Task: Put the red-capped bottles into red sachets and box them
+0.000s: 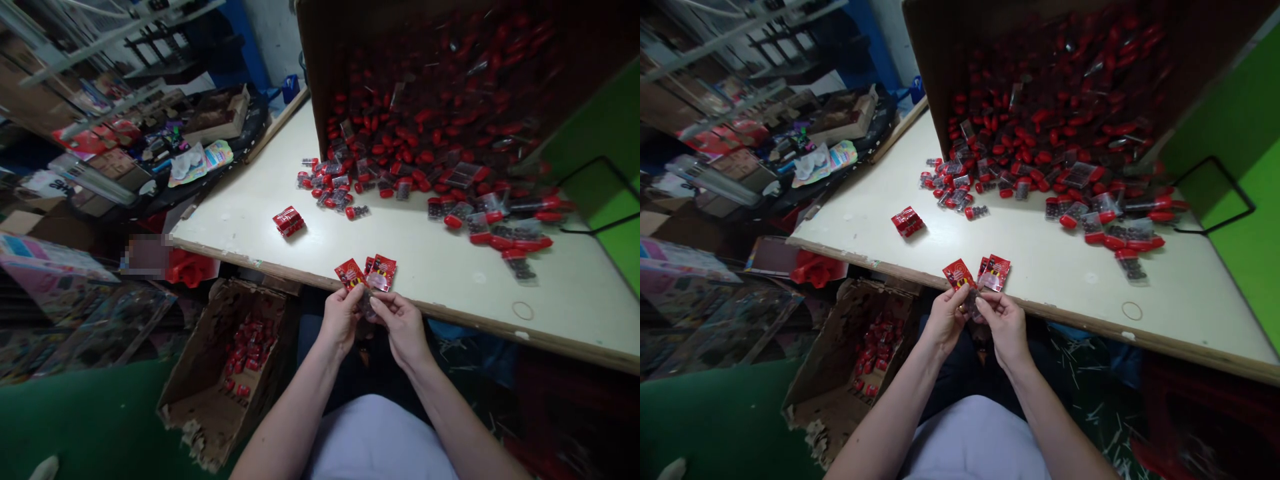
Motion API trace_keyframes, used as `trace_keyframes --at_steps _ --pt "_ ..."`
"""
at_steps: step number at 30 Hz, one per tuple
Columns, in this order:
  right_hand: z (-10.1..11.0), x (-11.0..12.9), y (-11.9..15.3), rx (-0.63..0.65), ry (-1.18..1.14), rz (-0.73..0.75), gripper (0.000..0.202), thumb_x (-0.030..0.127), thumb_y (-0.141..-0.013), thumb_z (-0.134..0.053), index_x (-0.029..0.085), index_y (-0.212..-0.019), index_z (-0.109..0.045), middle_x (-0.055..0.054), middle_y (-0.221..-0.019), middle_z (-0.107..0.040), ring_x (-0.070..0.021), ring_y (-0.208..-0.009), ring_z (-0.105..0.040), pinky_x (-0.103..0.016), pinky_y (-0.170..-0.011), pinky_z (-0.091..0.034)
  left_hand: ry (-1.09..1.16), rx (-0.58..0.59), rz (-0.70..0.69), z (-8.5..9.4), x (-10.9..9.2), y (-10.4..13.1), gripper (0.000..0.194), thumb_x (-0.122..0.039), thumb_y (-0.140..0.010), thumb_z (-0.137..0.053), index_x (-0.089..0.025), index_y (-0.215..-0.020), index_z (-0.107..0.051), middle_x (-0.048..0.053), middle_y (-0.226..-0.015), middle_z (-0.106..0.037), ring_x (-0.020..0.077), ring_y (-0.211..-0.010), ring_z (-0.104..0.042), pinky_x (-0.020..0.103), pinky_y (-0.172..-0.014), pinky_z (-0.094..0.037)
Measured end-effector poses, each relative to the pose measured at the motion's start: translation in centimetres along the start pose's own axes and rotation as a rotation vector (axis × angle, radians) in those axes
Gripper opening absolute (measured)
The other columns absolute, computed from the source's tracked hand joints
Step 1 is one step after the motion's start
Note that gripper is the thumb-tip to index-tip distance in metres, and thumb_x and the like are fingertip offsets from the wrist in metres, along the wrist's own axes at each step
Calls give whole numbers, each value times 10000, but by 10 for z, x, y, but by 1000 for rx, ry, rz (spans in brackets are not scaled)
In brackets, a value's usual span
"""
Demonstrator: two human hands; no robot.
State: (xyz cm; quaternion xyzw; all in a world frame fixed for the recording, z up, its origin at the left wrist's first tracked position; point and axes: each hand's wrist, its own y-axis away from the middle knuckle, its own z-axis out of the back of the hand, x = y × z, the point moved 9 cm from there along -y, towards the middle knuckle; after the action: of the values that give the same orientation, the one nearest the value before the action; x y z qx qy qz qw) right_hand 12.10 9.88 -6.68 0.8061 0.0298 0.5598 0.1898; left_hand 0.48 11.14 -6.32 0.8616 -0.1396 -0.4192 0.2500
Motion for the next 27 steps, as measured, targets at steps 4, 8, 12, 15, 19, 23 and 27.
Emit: trace_keyframes --at_steps 4,8,12,15,19,23,27 --pt "-7 -13 1 50 -156 -169 265 337 -634 -770 159 -807 -676 -27 -740 -680 -129 -596 -626 -234 -506 -553 -3 99 39 -6 2 3 379 -414 -629 -756 -107 -837 -679 74 -774 -673 98 -618 -578 219 -604 -440" --pt "-3 -10 1 4 -99 -78 238 329 -659 -758 173 -811 -662 -8 -723 -672 -115 -598 -617 -217 -531 -540 -23 57 20 -3 6 4 356 -420 -642 -742 -106 -792 -668 31 -635 -626 81 -522 -538 198 -515 -412" --pt "0 13 7 -82 207 201 215 342 -718 -709 190 -860 -655 -33 -775 -690 -158 -671 -641 -292 -640 -557 -60 -42 1 0 12 5 358 -426 -605 -759 -121 -766 -663 -23 -504 -543 56 -394 -442 196 -423 -345" --pt "-1 20 8 -102 318 285 217 355 -745 -679 196 -887 -641 -57 -836 -694 -183 -727 -653 -330 -696 -558 -56 -68 -15 0 12 6 369 -419 -585 -772 -118 -771 -668 -16 -523 -556 54 -406 -450 197 -441 -363" --pt "5 11 1 -96 254 226 273 360 -696 -725 196 -875 -599 -40 -787 -681 -179 -714 -649 -321 -658 -560 -24 -8 2 -2 10 2 354 -428 -611 -757 -122 -761 -661 21 -620 -617 79 -506 -541 204 -530 -429" --pt "-2 8 -3 76 216 198 307 338 -683 -738 215 -929 -603 -41 -886 -684 -182 -801 -649 -323 -708 -552 19 9 -2 1 1 -3 328 -405 -638 -747 -112 -748 -653 46 -698 -655 95 -577 -585 218 -598 -459" --pt "-10 20 1 218 327 270 498 290 -678 -747 275 -1145 -574 -40 -1051 -652 -200 -881 -636 -359 -795 -526 17 44 3 0 -6 -2 313 -383 -662 -736 -94 -761 -663 64 -721 -674 116 -614 -608 235 -642 -474"
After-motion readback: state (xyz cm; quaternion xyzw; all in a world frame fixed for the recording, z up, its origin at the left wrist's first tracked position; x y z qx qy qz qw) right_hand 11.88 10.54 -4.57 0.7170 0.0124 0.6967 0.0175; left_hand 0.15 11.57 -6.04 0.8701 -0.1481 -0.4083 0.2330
